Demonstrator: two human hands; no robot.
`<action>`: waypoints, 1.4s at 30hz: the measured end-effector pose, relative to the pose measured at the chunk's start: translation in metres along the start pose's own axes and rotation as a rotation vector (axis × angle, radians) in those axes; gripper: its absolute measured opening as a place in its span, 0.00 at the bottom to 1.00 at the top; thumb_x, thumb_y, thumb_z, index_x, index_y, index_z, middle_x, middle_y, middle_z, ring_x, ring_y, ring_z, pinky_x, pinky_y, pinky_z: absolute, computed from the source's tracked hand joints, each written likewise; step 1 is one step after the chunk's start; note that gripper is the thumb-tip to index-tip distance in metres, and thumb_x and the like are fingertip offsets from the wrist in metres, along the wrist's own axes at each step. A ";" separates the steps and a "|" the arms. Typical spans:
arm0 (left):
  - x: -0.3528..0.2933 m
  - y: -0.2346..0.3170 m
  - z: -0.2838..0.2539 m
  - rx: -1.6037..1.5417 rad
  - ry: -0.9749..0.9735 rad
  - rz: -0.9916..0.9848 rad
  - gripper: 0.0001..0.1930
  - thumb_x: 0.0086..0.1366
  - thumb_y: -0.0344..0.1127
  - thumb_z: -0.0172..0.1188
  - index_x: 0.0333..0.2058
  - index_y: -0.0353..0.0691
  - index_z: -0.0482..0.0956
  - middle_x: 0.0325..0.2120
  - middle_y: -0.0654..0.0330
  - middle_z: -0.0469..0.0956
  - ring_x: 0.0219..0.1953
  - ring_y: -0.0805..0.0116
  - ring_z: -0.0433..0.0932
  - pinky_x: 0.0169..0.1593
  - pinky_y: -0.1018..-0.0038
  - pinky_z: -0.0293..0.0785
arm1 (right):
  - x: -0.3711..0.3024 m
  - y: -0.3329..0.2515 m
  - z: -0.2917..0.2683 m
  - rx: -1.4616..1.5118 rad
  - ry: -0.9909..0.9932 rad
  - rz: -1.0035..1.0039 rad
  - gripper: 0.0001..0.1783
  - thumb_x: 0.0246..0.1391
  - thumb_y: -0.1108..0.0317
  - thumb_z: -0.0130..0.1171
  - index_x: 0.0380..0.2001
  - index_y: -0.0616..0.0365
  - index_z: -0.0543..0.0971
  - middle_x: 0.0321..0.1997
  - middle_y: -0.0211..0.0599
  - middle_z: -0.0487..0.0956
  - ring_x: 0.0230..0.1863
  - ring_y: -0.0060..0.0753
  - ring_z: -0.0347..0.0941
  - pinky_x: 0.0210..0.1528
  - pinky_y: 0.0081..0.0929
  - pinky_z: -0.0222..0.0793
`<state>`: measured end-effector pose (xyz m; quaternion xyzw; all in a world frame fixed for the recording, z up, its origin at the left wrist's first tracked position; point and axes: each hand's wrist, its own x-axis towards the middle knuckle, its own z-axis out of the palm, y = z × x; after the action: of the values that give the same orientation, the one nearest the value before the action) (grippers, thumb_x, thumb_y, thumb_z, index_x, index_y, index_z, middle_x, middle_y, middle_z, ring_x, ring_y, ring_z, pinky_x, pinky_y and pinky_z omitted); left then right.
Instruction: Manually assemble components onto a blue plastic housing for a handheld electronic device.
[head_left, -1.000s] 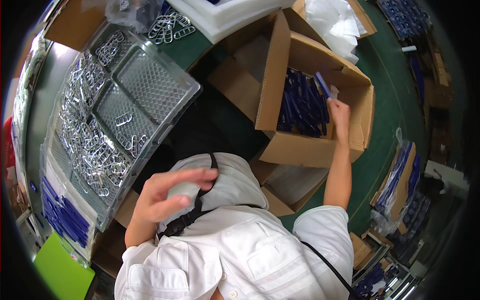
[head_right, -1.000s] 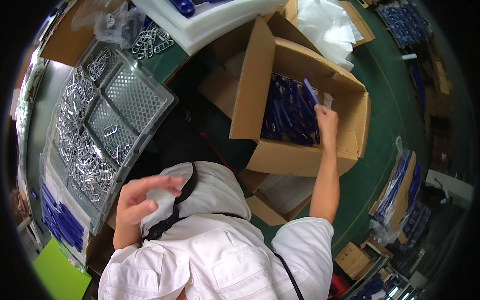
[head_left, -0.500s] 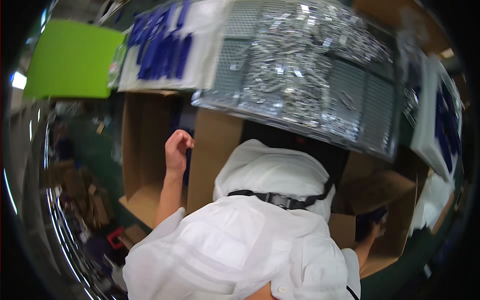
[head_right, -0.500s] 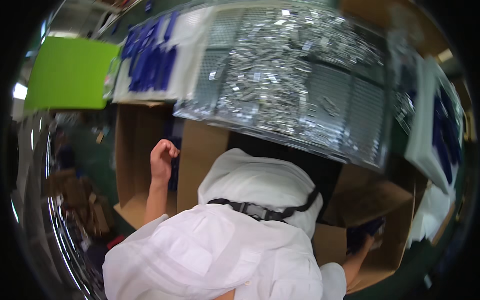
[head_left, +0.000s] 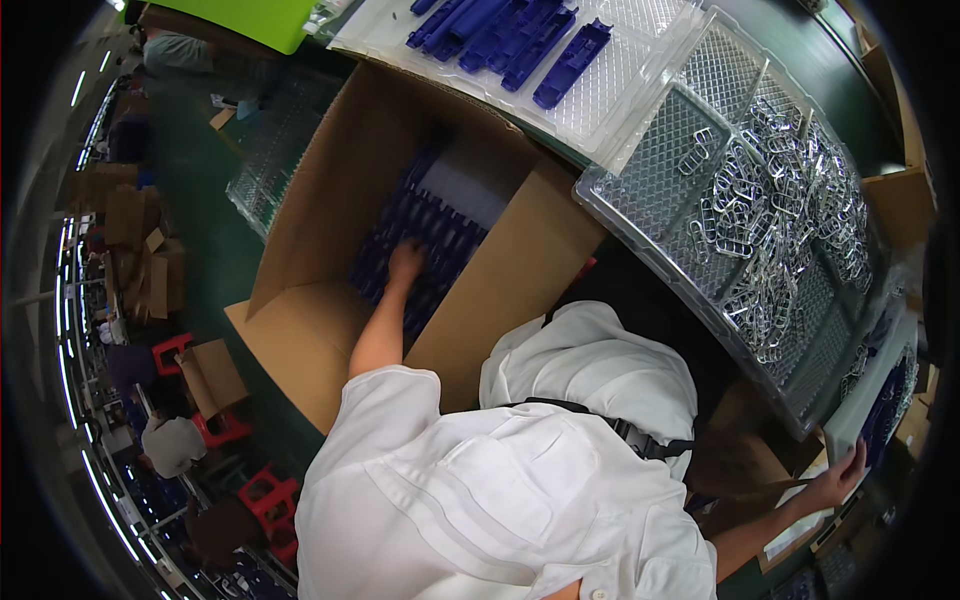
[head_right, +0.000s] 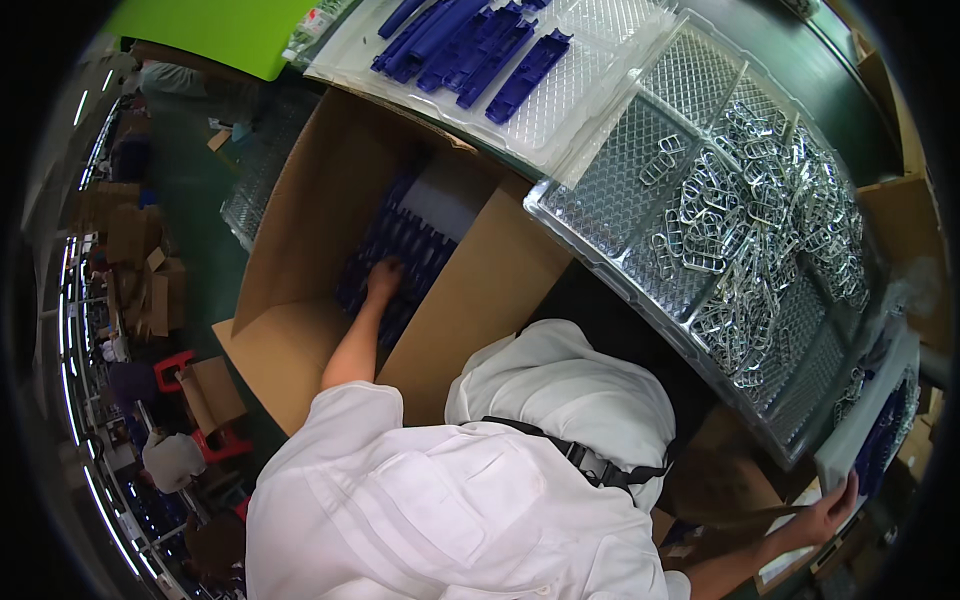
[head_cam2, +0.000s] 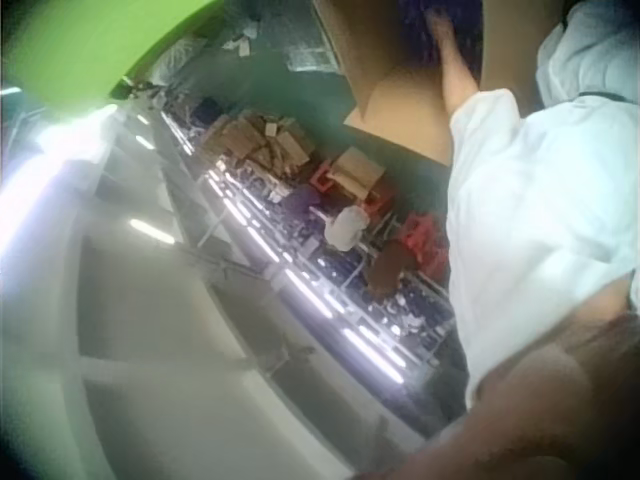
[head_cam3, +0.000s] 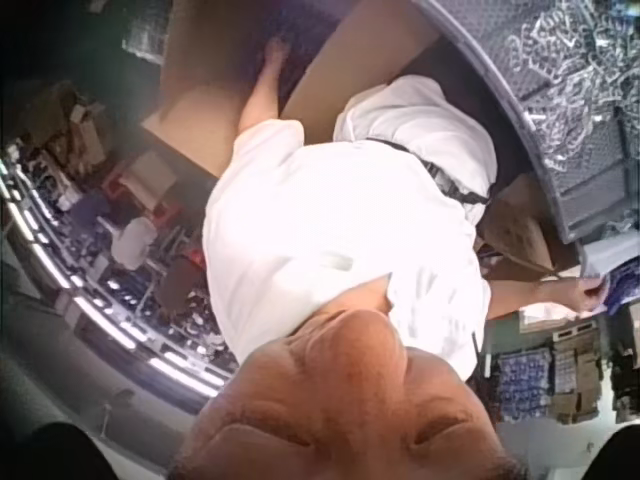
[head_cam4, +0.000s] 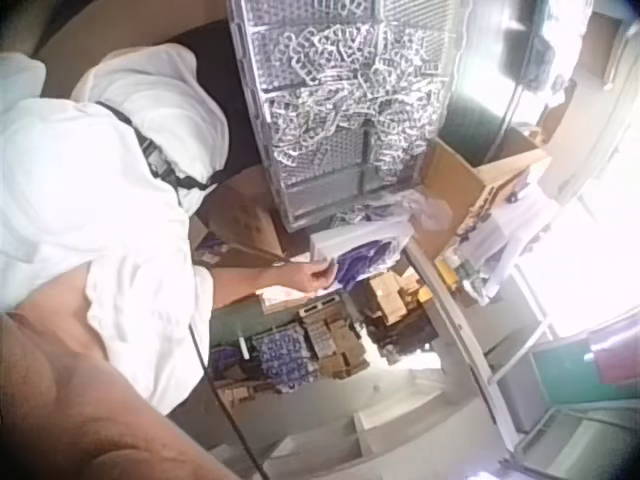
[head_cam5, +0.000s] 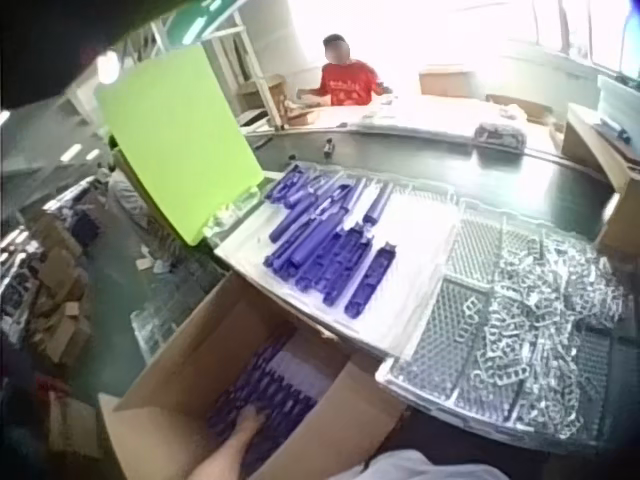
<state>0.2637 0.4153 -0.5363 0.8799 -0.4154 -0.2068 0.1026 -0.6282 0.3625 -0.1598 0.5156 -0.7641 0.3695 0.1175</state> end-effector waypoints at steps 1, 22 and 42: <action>0.003 0.009 0.014 0.021 0.024 0.021 0.18 0.65 0.44 0.63 0.48 0.39 0.85 0.49 0.47 0.84 0.52 0.44 0.82 0.56 0.52 0.78 | 0.008 -0.026 0.013 0.007 -0.077 -0.056 0.16 0.73 0.67 0.56 0.57 0.63 0.82 0.59 0.37 0.83 0.57 0.30 0.79 0.64 0.27 0.70; 0.053 -0.005 0.041 0.621 0.090 0.406 0.23 0.70 0.40 0.54 0.59 0.34 0.74 0.58 0.39 0.74 0.61 0.38 0.74 0.59 0.47 0.76 | -0.016 -0.187 0.078 0.076 -0.410 -0.225 0.08 0.54 0.75 0.70 0.39 0.59 0.85 0.39 0.39 0.84 0.39 0.41 0.82 0.40 0.34 0.78; -0.110 0.293 -0.213 -1.321 0.043 0.249 0.24 0.77 0.43 0.43 0.64 0.38 0.71 0.44 0.59 0.77 0.35 0.70 0.74 0.35 0.72 0.75 | -0.017 -0.166 0.092 0.514 -0.219 -0.084 0.07 0.61 0.72 0.65 0.40 0.57 0.78 0.35 0.41 0.82 0.37 0.44 0.83 0.40 0.38 0.79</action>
<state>0.0949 0.3167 -0.2126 0.5819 -0.2978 -0.3867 0.6505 -0.4566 0.2795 -0.1599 0.5966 -0.6315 0.4879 -0.0849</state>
